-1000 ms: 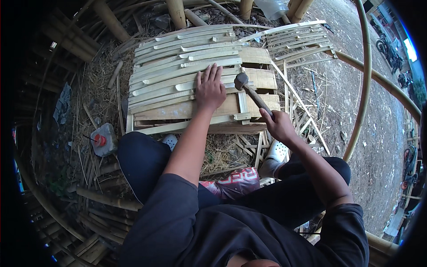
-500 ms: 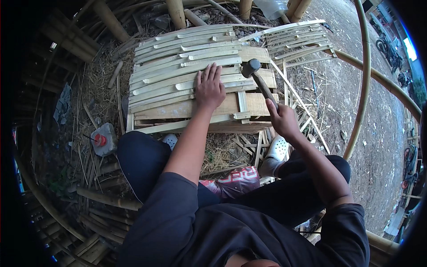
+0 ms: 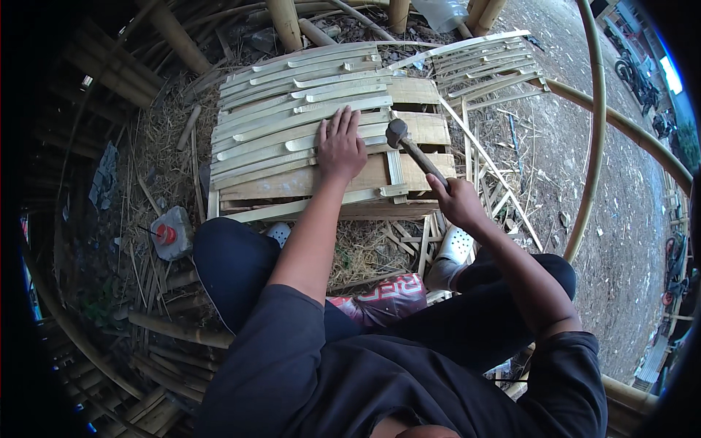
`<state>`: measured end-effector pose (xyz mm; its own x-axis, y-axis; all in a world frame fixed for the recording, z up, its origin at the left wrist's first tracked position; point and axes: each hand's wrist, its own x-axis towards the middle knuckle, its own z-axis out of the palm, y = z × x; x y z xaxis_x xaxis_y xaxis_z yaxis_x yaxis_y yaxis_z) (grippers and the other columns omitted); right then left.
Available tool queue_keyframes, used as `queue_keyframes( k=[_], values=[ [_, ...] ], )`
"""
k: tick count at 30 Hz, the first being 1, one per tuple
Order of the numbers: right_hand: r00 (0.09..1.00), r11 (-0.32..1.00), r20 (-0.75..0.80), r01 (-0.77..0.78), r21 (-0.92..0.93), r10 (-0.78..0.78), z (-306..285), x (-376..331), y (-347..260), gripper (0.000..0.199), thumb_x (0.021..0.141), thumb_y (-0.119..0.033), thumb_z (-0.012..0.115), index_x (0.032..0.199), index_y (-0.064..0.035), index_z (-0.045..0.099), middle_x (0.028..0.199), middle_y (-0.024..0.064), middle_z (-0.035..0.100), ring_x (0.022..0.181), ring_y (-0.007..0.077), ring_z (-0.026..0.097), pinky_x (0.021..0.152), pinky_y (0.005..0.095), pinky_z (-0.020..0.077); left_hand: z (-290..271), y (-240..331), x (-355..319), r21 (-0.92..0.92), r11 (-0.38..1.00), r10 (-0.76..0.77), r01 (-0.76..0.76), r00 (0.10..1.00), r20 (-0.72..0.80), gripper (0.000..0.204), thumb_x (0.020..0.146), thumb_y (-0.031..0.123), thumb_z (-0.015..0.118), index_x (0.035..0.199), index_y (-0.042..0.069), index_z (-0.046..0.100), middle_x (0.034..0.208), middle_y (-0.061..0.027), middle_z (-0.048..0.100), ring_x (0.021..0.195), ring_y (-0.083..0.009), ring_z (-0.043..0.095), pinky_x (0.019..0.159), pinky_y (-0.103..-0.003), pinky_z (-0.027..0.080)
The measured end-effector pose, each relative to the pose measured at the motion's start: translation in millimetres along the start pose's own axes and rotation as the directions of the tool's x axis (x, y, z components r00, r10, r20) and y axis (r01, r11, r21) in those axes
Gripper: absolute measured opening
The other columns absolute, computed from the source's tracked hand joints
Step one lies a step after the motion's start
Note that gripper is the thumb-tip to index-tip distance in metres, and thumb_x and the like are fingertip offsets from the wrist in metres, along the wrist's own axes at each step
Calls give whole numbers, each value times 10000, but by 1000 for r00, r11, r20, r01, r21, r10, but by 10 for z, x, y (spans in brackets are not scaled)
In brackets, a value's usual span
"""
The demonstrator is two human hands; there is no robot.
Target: The person constructs a bamboo panel by hammering wooden slats onto a wooden frame and then securing them with nails.
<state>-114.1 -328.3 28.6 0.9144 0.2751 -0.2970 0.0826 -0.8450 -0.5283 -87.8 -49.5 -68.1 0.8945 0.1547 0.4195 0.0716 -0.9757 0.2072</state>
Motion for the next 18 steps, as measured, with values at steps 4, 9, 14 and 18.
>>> queue_keyframes(
  k=[4, 9, 14, 18],
  values=[
    [995, 997, 77, -70, -18, 71, -107, -1, -127, 716, 1013, -588, 528, 792, 73, 690, 654, 244, 637, 636, 381, 669, 636, 477, 509, -3, -17, -2, 3, 1000, -1, 1, 1000, 1, 575, 967, 249, 439, 1533, 147, 444, 1631, -47, 384, 1516, -213, 331, 1260, -487, 187],
    [981, 973, -142, 156, 172, -132, -207, -141, -204, 684, 1032, -568, 519, 752, 50, 609, 580, 145, 554, 530, 221, 525, 542, 425, 429, -12, -18, -26, 8, 1000, -4, 4, 1000, 1, 575, 967, 255, 442, 1531, 147, 447, 1633, -46, 381, 1513, -214, 335, 1262, -485, 187],
    [897, 867, -312, 405, 289, -315, 32, -169, 66, 551, 1054, -425, 540, 777, 48, 583, 585, 167, 547, 533, 256, 533, 558, 444, 427, 18, 10, -11, -13, 1000, 7, -7, 1000, -2, 570, 969, 253, 442, 1528, 147, 451, 1633, -47, 380, 1515, -215, 330, 1261, -487, 186],
    [998, 982, 3, 61, -179, -61, 172, -46, 131, 724, 1029, -566, 487, 801, 93, 680, 721, 318, 644, 750, 473, 685, 720, 526, 530, -9, -28, -16, -17, 1000, -3, 3, 1000, 6, 571, 971, 249, 440, 1531, 142, 445, 1632, -49, 382, 1516, -218, 327, 1259, -497, 184]
  ],
)
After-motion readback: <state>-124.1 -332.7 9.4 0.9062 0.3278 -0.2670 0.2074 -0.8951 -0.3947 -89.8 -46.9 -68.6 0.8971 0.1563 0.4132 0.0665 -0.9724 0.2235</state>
